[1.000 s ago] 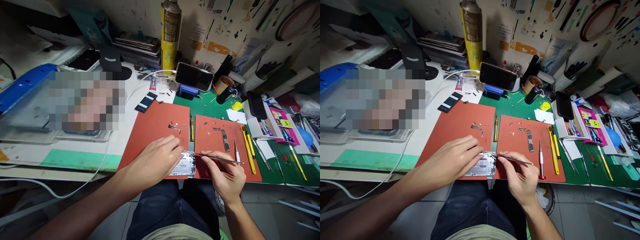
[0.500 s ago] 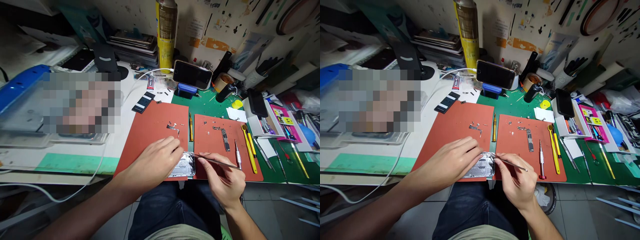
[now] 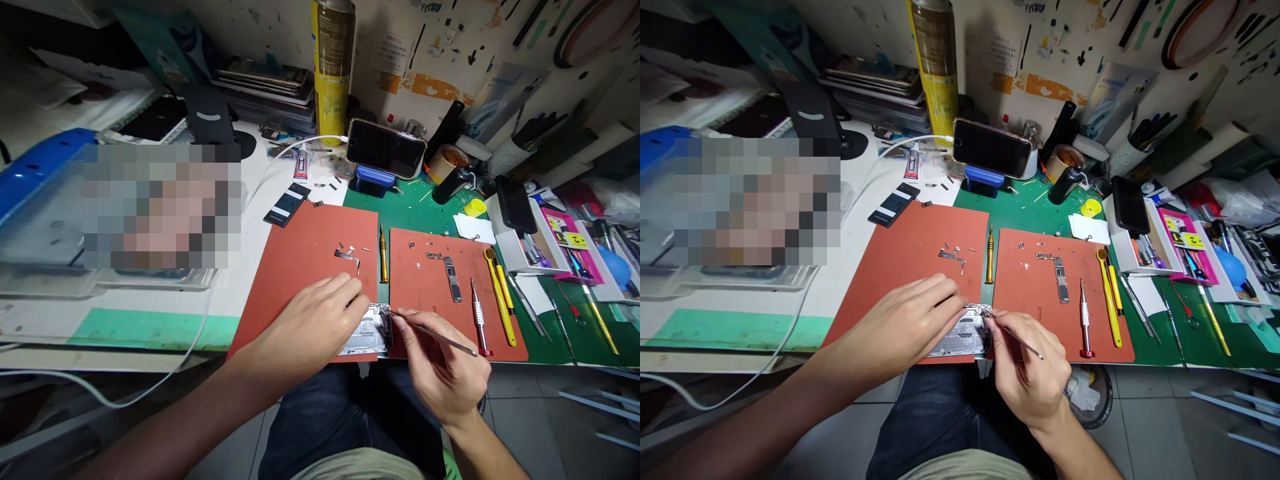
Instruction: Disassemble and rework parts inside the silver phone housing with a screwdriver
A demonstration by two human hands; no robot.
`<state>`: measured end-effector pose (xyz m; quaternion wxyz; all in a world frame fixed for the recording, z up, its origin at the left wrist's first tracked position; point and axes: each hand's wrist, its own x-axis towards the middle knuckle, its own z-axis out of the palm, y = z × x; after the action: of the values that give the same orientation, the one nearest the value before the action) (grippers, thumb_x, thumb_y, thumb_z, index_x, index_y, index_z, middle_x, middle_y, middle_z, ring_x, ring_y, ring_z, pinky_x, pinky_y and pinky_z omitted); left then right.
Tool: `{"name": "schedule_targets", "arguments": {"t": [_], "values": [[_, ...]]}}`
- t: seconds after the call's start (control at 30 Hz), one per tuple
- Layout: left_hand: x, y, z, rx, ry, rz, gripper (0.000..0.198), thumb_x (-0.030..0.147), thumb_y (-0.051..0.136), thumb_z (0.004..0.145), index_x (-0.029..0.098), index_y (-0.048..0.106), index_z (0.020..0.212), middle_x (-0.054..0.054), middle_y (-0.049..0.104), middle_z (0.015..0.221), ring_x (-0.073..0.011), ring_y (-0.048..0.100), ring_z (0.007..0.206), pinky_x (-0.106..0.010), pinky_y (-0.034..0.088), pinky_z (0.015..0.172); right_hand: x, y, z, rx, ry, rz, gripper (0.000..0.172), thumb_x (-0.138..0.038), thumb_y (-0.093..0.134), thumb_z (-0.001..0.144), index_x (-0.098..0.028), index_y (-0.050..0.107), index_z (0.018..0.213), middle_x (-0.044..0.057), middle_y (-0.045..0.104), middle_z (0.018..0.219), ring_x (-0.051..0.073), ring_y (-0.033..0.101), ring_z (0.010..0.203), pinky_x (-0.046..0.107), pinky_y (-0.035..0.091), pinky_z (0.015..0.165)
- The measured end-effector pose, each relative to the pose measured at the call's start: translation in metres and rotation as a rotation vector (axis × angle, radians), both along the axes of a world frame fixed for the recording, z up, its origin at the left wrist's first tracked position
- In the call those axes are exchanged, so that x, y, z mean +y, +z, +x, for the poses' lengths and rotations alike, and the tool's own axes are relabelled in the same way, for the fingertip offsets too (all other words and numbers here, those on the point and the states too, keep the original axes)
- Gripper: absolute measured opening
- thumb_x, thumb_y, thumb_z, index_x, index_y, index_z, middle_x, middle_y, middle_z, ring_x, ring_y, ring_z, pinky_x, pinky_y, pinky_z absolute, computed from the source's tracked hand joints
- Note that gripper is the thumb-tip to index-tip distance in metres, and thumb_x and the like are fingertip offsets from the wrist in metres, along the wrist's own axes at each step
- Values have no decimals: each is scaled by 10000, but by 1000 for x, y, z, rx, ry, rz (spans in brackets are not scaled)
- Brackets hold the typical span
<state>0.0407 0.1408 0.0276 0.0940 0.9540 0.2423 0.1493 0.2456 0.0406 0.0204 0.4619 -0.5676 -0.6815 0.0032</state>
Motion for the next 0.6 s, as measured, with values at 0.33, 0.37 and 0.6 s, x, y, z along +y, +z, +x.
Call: {"name": "schedule_targets", "arguments": {"t": [0.33,0.37,0.6], "values": [[-1,1,-1,16,11,48,286,104,434,1105,172,601,882,-43,592,889,-192,480,751,-341,359,643,-11,-8,-13,-122,-58,102,470,13,764,912,-204,696,1324,54,840,1021,194,831,863,314,733,795],[-1,1,-1,12,12,56,283,95,439,1099,172,603,882,-44,592,890,-193,480,748,-343,360,642,-11,-9,-14,-128,-59,114,477,17,766,909,-195,695,1330,59,840,1017,195,830,861,314,734,794],[-2,0,0,-25,9,128,289,6,462,1039,172,580,833,-42,579,850,-197,464,731,-351,315,626,-13,-14,-26,-49,-114,130,499,46,760,893,-204,705,1321,58,835,1017,208,832,872,324,736,771]]}}
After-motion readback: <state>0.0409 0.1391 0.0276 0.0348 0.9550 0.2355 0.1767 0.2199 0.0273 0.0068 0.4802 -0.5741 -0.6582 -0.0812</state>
